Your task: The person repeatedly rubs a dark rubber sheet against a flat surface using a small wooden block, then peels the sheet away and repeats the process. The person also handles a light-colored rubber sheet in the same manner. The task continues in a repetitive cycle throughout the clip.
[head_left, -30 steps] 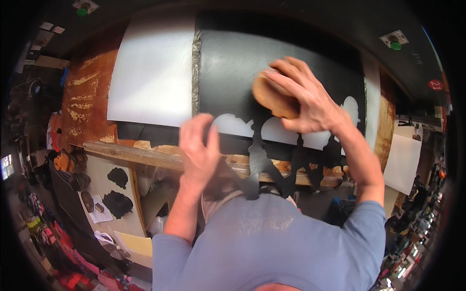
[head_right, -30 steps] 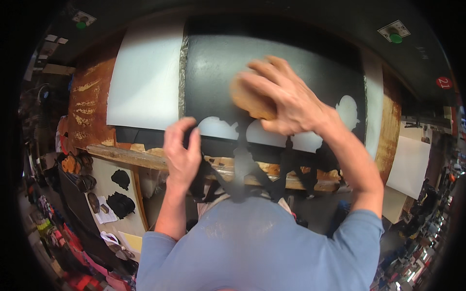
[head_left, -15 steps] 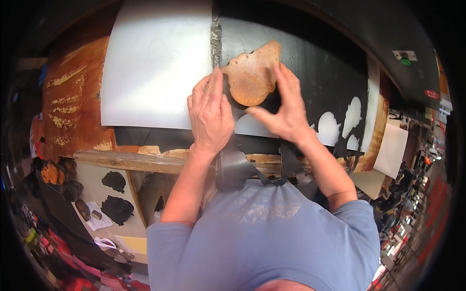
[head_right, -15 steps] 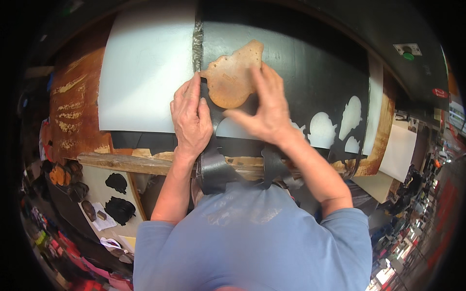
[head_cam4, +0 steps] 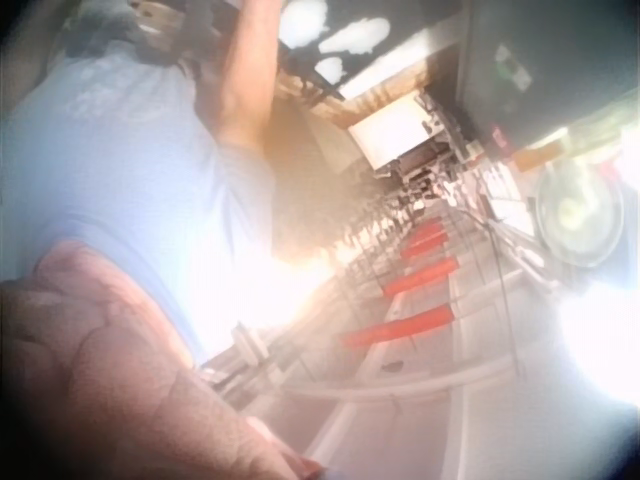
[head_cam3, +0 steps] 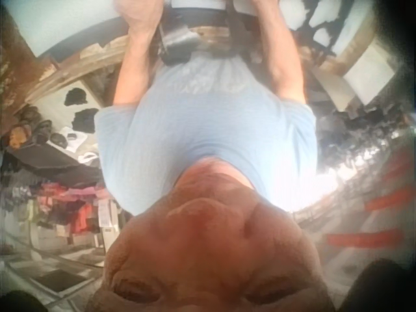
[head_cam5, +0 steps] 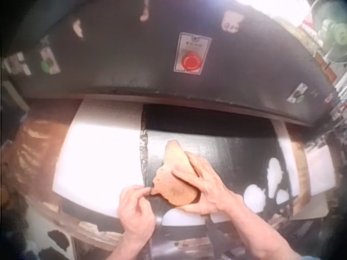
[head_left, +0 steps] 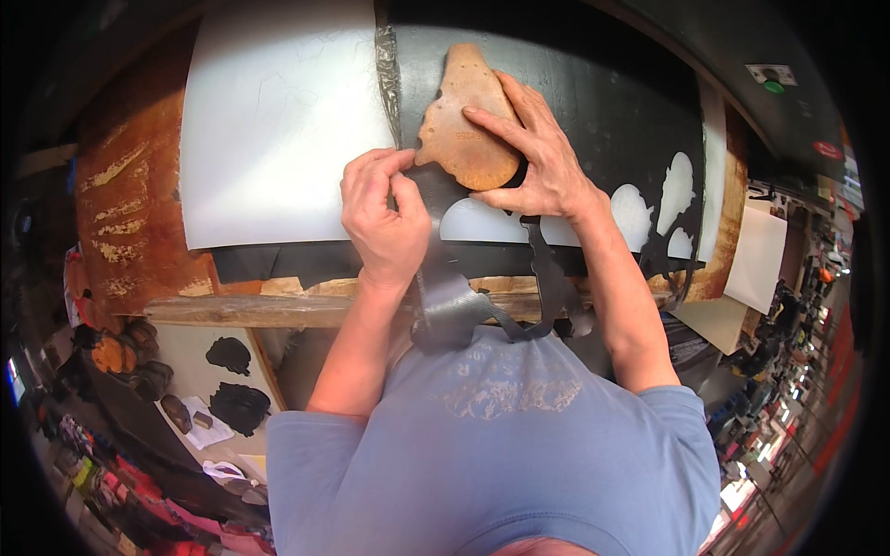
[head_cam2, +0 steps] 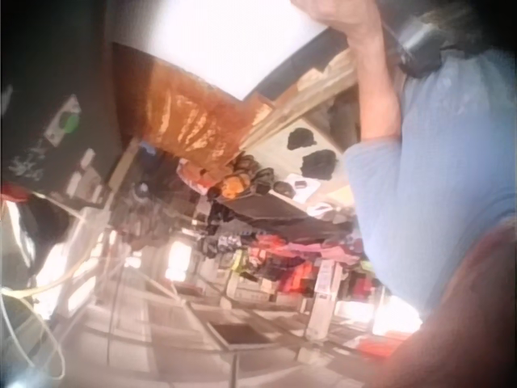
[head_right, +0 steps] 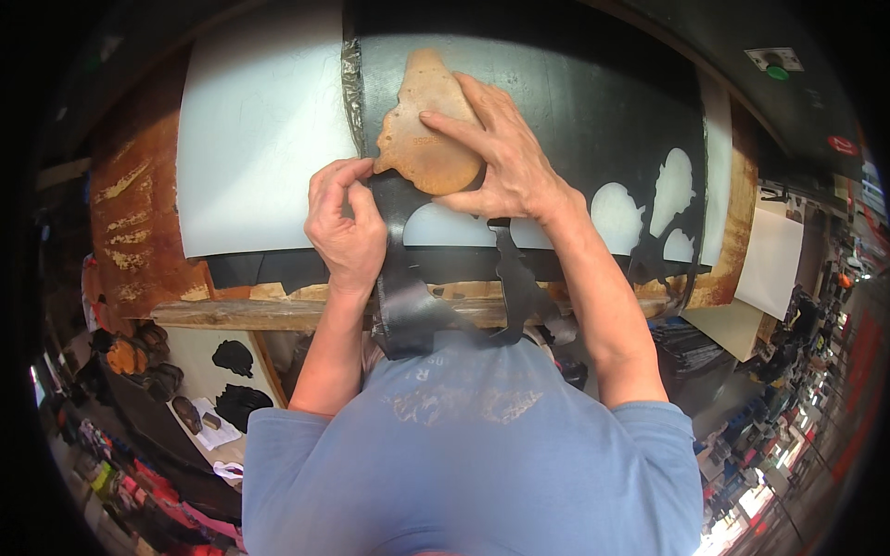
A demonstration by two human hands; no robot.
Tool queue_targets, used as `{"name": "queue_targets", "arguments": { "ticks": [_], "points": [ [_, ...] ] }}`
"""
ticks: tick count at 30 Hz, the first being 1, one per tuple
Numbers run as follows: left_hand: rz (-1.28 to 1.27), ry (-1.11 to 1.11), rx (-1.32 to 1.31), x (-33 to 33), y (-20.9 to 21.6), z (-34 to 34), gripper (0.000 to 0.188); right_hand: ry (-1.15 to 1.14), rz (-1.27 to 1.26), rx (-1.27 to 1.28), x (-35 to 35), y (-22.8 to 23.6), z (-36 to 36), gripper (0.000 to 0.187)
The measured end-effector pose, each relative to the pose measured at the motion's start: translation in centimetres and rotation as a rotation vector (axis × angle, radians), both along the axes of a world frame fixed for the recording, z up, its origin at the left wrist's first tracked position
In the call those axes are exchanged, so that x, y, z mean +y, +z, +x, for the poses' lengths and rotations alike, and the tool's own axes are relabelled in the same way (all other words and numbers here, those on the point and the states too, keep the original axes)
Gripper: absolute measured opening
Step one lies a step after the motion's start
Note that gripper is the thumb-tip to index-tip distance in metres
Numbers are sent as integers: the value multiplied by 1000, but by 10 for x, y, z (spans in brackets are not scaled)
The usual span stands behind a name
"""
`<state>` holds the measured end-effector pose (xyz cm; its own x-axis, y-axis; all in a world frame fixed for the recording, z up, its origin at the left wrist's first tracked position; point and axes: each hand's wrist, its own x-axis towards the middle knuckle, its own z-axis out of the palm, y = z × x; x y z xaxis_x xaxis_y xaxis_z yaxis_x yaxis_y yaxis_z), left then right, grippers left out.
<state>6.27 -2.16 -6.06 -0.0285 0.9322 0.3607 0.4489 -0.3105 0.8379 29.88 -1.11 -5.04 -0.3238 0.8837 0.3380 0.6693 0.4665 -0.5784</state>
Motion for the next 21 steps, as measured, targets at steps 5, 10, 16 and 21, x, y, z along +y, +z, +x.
{"name": "queue_targets", "arguments": {
  "ticks": [5, 10, 16, 21],
  "points": [
    [-31, 16, -23, 2, -3, -5, 24, 53, 15, -24, 13, 1, 0, 85],
    [-104, 19, 66, -16, 18, -31, 23, 45, 51, 120, 1, 1, -7, 97],
    [-597, 22, 17, -109, 14, -64, 16, -341, 7, 261, -88, 1, 19, 41],
    [-120, 29, 261, -100, -36, -69, 14, -693, 149, 629, -103, 14, 60, 15]
  ]
}}
